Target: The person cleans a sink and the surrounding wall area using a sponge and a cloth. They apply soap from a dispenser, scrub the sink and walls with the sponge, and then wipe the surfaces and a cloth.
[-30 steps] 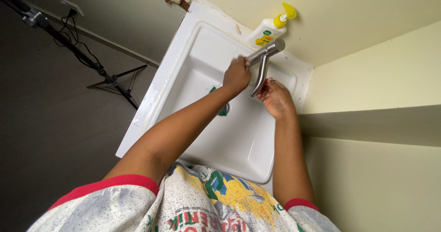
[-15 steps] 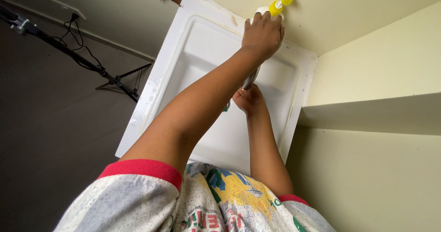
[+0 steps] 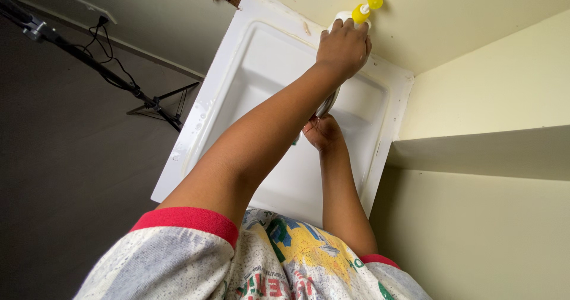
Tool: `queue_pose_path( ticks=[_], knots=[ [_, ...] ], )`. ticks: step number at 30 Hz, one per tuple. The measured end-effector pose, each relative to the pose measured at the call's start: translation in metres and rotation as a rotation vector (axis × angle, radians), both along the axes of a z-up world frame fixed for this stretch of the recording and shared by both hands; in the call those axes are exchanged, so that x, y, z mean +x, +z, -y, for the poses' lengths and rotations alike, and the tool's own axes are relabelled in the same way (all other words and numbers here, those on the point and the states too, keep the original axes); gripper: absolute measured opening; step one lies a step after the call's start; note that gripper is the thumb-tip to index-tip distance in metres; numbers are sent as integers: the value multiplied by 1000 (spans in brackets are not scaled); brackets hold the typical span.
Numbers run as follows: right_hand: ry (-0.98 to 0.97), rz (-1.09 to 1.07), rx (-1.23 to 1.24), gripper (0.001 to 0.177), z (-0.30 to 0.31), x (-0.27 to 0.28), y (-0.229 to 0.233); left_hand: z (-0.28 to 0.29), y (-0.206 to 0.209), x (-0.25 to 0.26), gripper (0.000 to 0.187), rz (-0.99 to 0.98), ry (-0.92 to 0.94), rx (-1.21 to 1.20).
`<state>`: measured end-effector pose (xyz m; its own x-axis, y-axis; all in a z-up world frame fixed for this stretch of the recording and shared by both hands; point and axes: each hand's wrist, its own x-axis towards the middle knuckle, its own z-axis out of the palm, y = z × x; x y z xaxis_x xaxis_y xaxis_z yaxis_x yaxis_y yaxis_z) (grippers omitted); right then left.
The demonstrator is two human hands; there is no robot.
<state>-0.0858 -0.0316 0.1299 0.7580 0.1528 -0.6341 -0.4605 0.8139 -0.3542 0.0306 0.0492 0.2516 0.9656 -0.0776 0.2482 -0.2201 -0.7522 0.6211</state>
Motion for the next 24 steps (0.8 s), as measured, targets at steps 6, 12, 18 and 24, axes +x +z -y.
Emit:
queue_pose_path(
  ticks=[6,12,18,24],
  knots=[
    [54,37,-61,37,6,3,-11,-1,1,0,31,-24,-4,18],
    [-21,-10,47,31,16,9,-27,1,-5,2,30,-33,-8,-34],
    [-44,-54,101,19,21,7,-27,-2,-11,11,34,-63,-56,-265],
    [62,-87,-30,21,51,18,-8,-17,-20,19,48,-321,-235,-657]
  ],
)
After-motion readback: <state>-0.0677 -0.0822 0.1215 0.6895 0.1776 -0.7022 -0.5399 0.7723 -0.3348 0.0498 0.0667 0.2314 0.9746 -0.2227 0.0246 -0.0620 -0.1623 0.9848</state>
